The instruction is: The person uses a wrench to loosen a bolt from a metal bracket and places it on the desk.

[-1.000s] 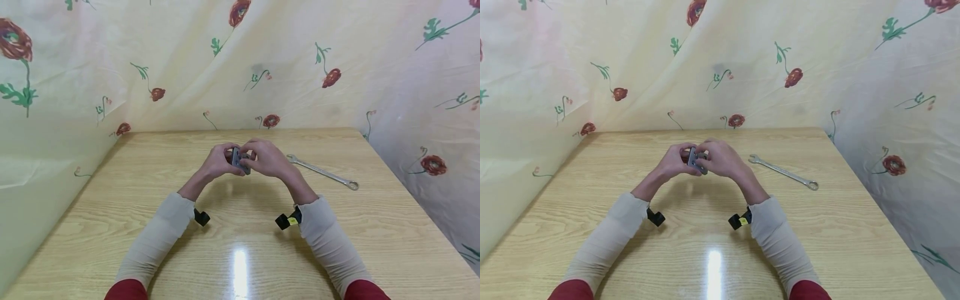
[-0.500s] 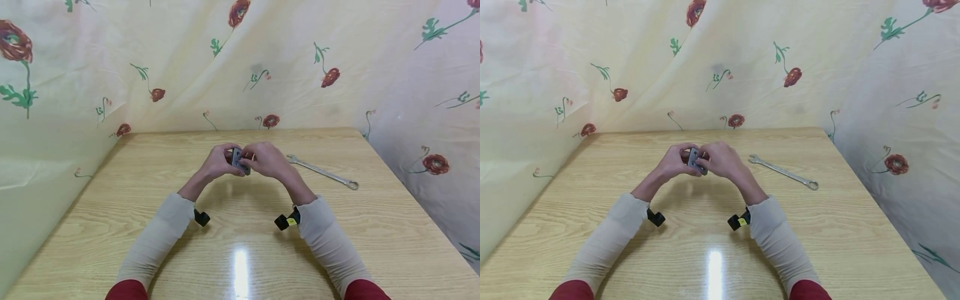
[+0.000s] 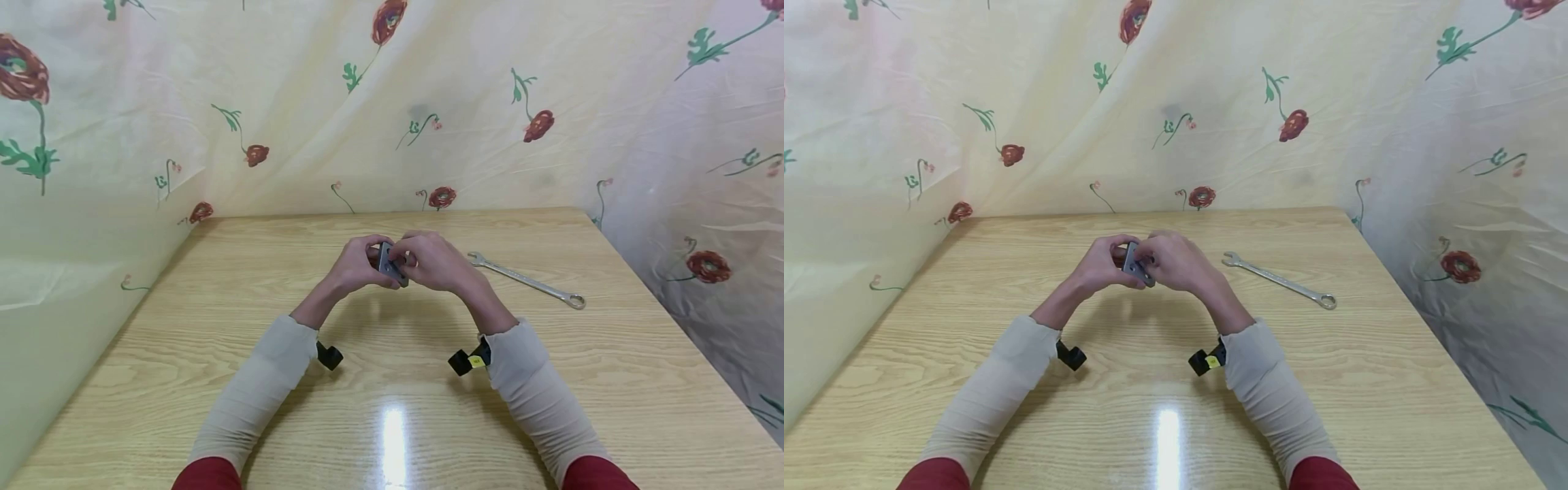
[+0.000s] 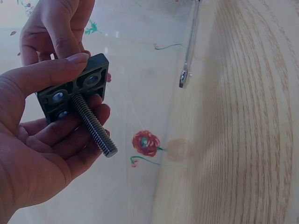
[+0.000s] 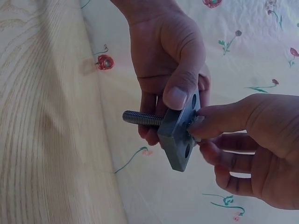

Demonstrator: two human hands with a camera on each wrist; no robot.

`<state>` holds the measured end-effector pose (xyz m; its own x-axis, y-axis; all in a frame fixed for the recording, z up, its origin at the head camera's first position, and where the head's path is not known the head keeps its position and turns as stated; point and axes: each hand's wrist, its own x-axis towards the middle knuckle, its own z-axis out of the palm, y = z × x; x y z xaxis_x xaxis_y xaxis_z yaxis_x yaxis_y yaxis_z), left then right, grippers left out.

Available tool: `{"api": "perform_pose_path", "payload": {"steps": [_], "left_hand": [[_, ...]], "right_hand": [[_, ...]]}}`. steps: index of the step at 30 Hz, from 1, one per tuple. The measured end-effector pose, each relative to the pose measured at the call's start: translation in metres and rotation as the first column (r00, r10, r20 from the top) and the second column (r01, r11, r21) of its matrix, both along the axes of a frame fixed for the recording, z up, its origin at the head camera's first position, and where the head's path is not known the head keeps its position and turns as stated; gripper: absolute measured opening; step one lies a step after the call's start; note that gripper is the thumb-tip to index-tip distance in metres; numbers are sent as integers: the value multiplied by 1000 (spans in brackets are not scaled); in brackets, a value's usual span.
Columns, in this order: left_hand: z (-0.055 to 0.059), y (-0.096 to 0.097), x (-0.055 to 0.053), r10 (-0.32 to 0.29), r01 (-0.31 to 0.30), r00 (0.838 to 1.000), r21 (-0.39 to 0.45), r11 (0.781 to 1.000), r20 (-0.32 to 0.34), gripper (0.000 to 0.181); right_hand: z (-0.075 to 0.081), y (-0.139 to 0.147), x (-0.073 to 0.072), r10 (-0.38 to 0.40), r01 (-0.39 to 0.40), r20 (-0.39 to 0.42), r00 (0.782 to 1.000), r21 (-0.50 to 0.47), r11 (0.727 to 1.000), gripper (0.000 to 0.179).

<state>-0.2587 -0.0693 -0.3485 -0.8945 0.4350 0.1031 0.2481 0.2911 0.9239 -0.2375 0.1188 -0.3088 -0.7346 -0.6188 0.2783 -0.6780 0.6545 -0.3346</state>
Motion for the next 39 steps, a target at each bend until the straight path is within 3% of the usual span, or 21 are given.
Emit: {"api": "perform_pose_path", "payload": {"steps": [7, 11, 19, 23, 30, 39], "left_hand": [[1, 0, 0, -3, 3, 1000, 9, 1000, 10, 61], [2, 0, 0, -7, 7, 1000, 5, 1000, 7, 62], [2, -1, 0, 15, -15, 1000, -15, 1000, 19, 66], [2, -1, 0, 16, -15, 1000, -15, 1000, 24, 64], [3, -1, 1, 15, -14, 1000, -6, 1000, 20, 64], [4, -2, 1, 3, -3, 1000, 14, 1000, 16, 64]], "right_hand": [[-3, -1, -2, 53, -55, -47, 997, -24, 998, 12], [-2, 0, -2, 69, -71, -33, 997, -44, 997, 14], [0, 0, -1, -90, 91, 50, 995, -14, 996, 26], [-2, -2, -2, -123, 123, 75, 990, 2, 992, 26], [-1, -2, -2, -115, 116, 66, 991, 3, 993, 21], [-1, -1, 0, -52, 52, 24, 998, -7, 999, 16]]}}
